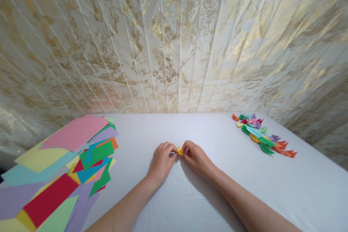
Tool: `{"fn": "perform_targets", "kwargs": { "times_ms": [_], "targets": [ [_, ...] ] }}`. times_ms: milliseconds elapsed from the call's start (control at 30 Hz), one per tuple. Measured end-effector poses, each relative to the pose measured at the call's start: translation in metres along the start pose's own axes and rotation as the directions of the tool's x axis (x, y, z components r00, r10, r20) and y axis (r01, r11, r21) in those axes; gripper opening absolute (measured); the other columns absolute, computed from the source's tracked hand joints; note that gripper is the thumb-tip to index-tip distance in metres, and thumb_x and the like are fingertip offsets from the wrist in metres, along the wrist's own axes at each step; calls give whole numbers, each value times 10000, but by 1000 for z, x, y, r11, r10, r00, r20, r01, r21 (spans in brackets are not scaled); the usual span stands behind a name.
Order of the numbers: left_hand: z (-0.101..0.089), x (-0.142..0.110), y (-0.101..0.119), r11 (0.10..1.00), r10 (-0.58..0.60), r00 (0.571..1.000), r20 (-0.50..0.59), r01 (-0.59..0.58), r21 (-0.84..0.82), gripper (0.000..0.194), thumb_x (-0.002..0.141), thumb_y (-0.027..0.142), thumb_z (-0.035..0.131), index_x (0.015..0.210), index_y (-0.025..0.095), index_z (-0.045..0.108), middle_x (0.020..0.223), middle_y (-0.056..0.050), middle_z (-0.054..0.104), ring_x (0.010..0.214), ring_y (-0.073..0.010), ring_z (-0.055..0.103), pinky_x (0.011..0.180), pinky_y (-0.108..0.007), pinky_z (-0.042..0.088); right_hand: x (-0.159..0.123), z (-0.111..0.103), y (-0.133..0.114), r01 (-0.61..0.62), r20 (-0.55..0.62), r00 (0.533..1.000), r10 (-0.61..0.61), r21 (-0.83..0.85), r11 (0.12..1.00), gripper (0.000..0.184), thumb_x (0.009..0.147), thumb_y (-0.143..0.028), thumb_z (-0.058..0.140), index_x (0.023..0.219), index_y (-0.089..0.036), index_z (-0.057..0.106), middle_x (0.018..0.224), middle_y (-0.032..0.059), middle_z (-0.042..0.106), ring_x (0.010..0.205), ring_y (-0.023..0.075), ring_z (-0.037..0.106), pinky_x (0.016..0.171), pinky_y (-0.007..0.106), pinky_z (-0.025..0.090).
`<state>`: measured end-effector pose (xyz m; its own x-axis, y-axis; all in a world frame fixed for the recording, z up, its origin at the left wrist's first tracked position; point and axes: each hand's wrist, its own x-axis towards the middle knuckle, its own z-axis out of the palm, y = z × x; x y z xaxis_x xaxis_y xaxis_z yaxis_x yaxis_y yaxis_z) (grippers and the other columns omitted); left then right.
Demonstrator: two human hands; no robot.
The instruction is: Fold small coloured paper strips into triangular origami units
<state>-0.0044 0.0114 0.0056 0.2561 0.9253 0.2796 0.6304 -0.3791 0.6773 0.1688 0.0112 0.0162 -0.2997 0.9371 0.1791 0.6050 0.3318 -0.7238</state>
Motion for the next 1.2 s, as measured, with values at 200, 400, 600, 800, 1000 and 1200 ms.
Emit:
{"fn": "perform_targets", "kwargs": {
  "times_ms": [200, 400, 600, 800, 1000, 1200],
  "targets": [
    [2, 0, 0, 999, 3, 1000, 13, -4, 43, 68, 826, 165, 598, 812, 229, 614, 890, -7, 659, 918, -205, 575, 838, -343, 432, 1, 0, 3, 18, 7, 1000, -18, -12, 1000, 157, 766, -48, 527, 805, -198, 554, 746, -25, 588, 658, 112, 521, 629, 211, 360],
    [4, 0, 0, 999, -37, 999, -36, 37, -15, 208, 794, 60, 512, 906, 232, 550, 945, 0, 664, 948, -184, 588, 909, -363, 412, 1, -1, -1, 32, 9, 999, -31, -119, 992, 188, 773, -17, 513, 811, -194, 563, 798, -8, 603, 707, 123, 539, 667, 227, 356],
    [2, 1, 2, 1000, -19, 1000, 3, 19, 1, 118, 877, 176, 511, 887, 242, 609, 926, 3, 685, 938, -190, 599, 893, -363, 416, 1, -2, -3, 66, 45, 997, -59, -163, 984, 209, 775, -4, 499, 830, -198, 555, 816, -5, 594, 694, 122, 536, 676, 233, 356],
    [2, 0, 4, 999, -3, 1000, -2, 3, 46, 181, 816, 102, 540, 897, 240, 624, 946, -2, 677, 963, -197, 582, 890, -358, 419, 2, -3, 0, 77, 49, 996, -70, -146, 986, 286, 731, 37, 473, 851, -209, 556, 838, -2, 612, 737, 130, 555, 686, 231, 351],
    [1, -1, 4, 999, 0, 1000, -1, 0, 37, 257, 753, 41, 526, 896, 237, 608, 950, 2, 672, 969, -194, 581, 904, -361, 414, 2, -6, 0, 72, 73, 995, -65, -103, 992, 296, 713, 28, 471, 863, -211, 561, 801, -13, 618, 670, 116, 529, 642, 219, 337],
    [2, -2, 9, 994, 14, 1000, 0, -14, 108, 180, 768, 184, 629, 937, 236, 592, 975, -23, 653, 991, -221, 565, 917, -384, 406, 3, -6, 6, 38, 79, 996, -35, -31, 999, 172, 753, -74, 548, 863, -206, 558, 762, -26, 607, 612, 105, 508, 603, 211, 339]
  ]
}}
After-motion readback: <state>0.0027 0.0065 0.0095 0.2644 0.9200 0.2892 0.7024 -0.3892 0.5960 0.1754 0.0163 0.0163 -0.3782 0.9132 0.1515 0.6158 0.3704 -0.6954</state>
